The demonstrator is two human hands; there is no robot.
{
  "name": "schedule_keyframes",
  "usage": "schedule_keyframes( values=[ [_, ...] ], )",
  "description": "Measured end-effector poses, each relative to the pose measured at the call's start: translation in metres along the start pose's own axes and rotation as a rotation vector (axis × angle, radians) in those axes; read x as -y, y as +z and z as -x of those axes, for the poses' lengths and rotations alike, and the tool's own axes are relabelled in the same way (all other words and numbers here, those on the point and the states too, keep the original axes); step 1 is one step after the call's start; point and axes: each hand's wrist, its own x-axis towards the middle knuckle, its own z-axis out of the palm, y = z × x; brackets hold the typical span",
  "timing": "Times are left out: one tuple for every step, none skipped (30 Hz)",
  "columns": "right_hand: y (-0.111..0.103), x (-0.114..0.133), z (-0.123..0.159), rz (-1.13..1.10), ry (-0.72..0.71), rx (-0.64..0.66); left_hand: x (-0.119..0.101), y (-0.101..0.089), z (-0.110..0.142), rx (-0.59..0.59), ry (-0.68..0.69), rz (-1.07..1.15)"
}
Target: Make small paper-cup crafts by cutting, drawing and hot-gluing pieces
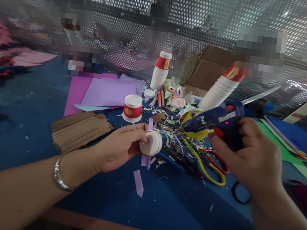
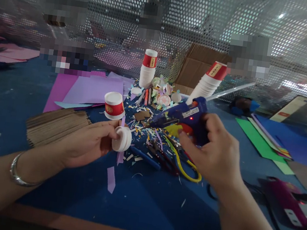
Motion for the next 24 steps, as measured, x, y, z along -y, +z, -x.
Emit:
schedule_keyframes(
  values=[
    [0.0006,0.0004,0.0006,-0.004,-0.037,-0.001,-0.0001,0.0016,-0.0001,-0.014,-0.018,0.003],
    [0.0013,0.0006,0.0007,-0.012,-0.077,-0.004,-0.0006,0.0034,0.0,-0.031,-0.044,0.002],
    [0.0021,0.0005,0.0005,-0.019,-0.114,-0.01,-0.0013,0.0051,0.0003,-0.048,-0.076,-0.001],
    [0.0029,0.0002,0.0002,-0.021,-0.147,-0.02,-0.0022,0.0068,0.0007,-0.062,-0.108,-0.006],
    [0.0036,-0.0002,0.0,-0.018,-0.178,-0.029,-0.0031,0.0082,0.0011,-0.073,-0.137,-0.01],
    [0.0042,-0.0006,-0.0002,-0.013,-0.199,-0.037,-0.004,0.0093,0.0014,-0.079,-0.16,-0.011],
    [0.0046,-0.001,-0.0001,-0.005,-0.213,-0.042,-0.0046,0.01,0.0016,-0.079,-0.174,-0.008],
    [0.0048,-0.0012,0.0001,0.003,-0.223,-0.045,-0.005,0.0103,0.0016,-0.074,-0.183,-0.006],
    [0.0048,-0.0013,0.0005,0.007,-0.231,-0.045,-0.0052,0.0102,0.0015,-0.063,-0.186,-0.004],
    [0.0046,-0.0013,0.001,0.007,-0.24,-0.044,-0.0052,0.01,0.0013,-0.049,-0.188,-0.004],
    [0.0042,-0.0011,0.0014,0.003,-0.247,-0.042,-0.005,0.0096,0.001,-0.038,-0.189,-0.004],
    [0.0038,-0.0008,0.0018,-0.003,-0.255,-0.038,-0.0047,0.0092,0.0009,-0.03,-0.191,-0.007],
    [0.0033,-0.0005,0.0022,-0.01,-0.262,-0.034,-0.0044,0.0089,0.0008,-0.03,-0.195,-0.013],
    [0.0028,-0.0003,0.0024,-0.015,-0.268,-0.029,-0.0041,0.0086,0.0008,-0.037,-0.199,-0.022],
    [0.0024,0.0,0.0026,-0.019,-0.274,-0.022,-0.0038,0.0085,0.001,-0.049,-0.205,-0.033],
    [0.002,0.0002,0.0027,-0.017,-0.278,-0.017,-0.0036,0.0084,0.0013,-0.06,-0.211,-0.044],
    [0.0017,0.0003,0.0027,-0.013,-0.282,-0.012,-0.0034,0.0084,0.0016,-0.066,-0.214,-0.054],
    [0.0014,0.0005,0.0026,-0.007,-0.289,-0.012,-0.0033,0.0084,0.0019,-0.068,-0.214,-0.06],
    [0.0013,0.0007,0.0024,0.0,-0.298,-0.018,-0.0033,0.0083,0.0021,-0.066,-0.212,-0.063],
    [0.0013,0.0009,0.0022,0.007,-0.308,-0.022,-0.0034,0.0082,0.0023,-0.06,-0.209,-0.065],
    [0.0014,0.0012,0.0019,0.013,-0.318,-0.028,-0.0034,0.0081,0.0023,-0.055,-0.207,-0.066],
    [0.0015,0.0015,0.0017,0.017,-0.327,-0.03,-0.0035,0.0079,0.0023,-0.054,-0.207,-0.068],
    [0.0016,0.0018,0.0015,0.02,-0.335,-0.03,-0.0035,0.0076,0.0023,-0.057,-0.208,-0.07],
    [0.0017,0.0022,0.0013,0.021,-0.342,-0.029,-0.0035,0.0073,0.0022,-0.06,-0.21,-0.073]
  ],
)
